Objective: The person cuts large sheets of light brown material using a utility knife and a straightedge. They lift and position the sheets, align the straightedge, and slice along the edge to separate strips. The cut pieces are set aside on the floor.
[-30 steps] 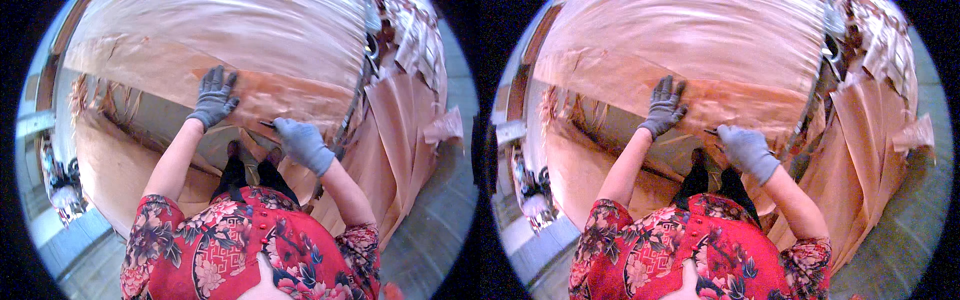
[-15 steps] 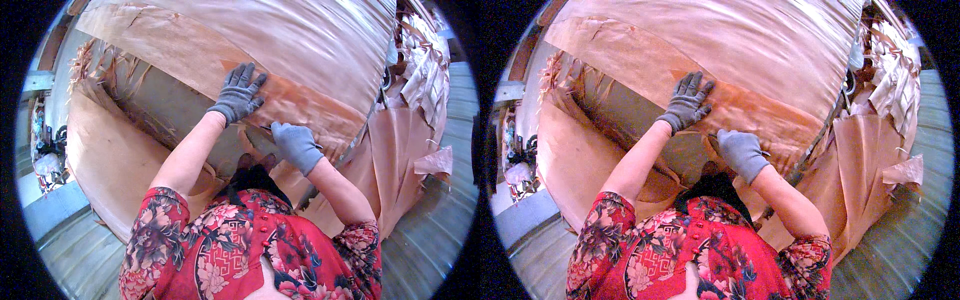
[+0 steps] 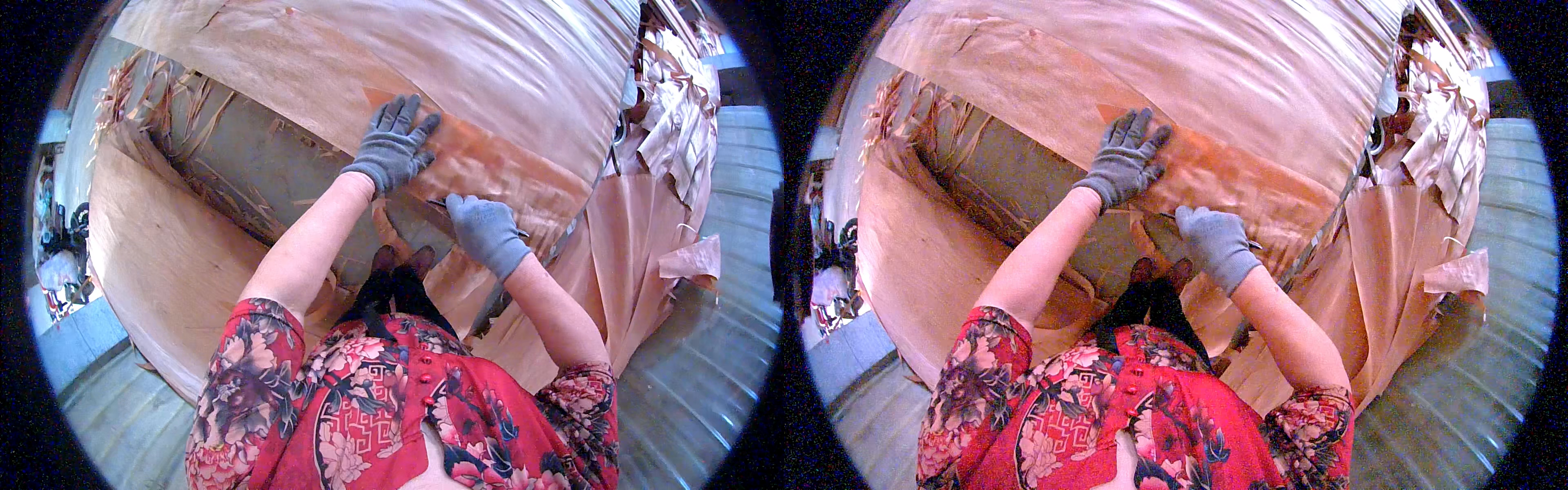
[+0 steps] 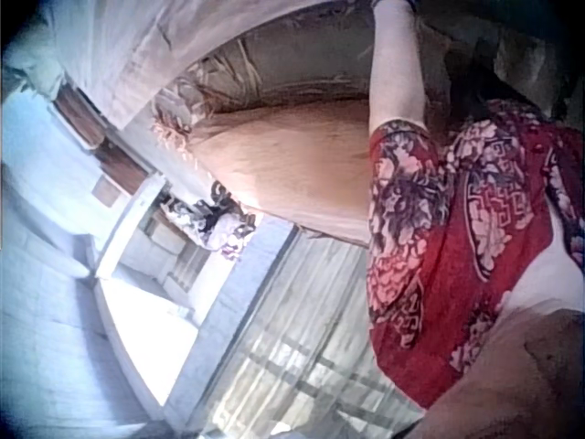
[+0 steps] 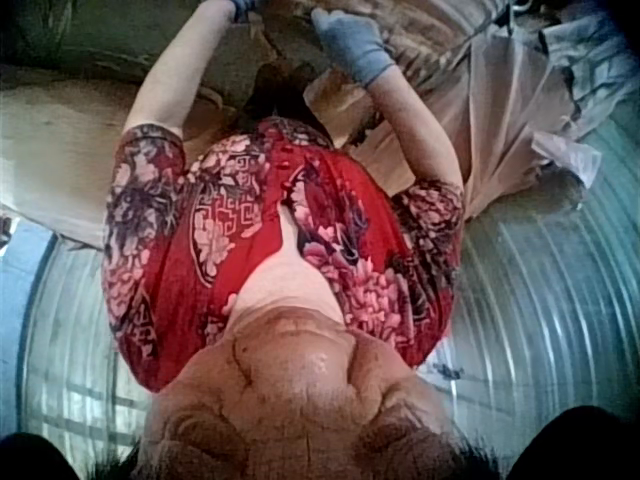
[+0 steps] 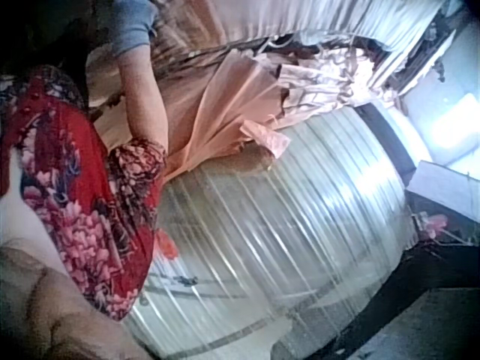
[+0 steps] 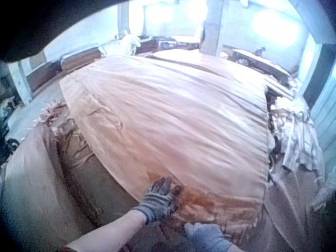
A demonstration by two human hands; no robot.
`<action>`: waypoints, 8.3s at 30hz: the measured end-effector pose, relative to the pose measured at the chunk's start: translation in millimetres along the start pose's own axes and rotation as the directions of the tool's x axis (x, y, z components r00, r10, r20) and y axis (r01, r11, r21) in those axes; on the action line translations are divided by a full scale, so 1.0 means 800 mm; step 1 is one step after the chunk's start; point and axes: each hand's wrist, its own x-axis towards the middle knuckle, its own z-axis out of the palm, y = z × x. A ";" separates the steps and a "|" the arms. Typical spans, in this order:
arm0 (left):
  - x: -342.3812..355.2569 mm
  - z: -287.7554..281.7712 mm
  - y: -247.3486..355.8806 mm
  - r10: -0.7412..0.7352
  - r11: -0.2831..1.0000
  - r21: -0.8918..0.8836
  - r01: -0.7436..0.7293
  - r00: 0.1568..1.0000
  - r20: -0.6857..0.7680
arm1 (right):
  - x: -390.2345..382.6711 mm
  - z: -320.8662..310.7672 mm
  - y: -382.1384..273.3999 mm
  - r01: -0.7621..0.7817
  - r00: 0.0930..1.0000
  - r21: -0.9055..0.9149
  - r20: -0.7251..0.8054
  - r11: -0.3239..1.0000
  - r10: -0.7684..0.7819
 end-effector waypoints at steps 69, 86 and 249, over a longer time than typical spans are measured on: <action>0.013 0.004 0.001 0.030 0.984 0.165 -0.064 0.979 0.203 | -0.245 0.210 0.119 -0.575 0.277 0.705 -0.309 0.415 0.910; 0.046 -0.046 0.032 -0.322 0.882 0.472 -0.011 0.716 0.619 | -0.261 0.416 0.441 -0.662 -0.121 0.646 0.408 -0.380 0.905; 0.505 0.274 0.453 -0.864 -0.095 -0.565 0.820 0.214 0.456 | -0.027 0.001 0.758 0.569 0.762 0.601 -0.641 0.562 -0.086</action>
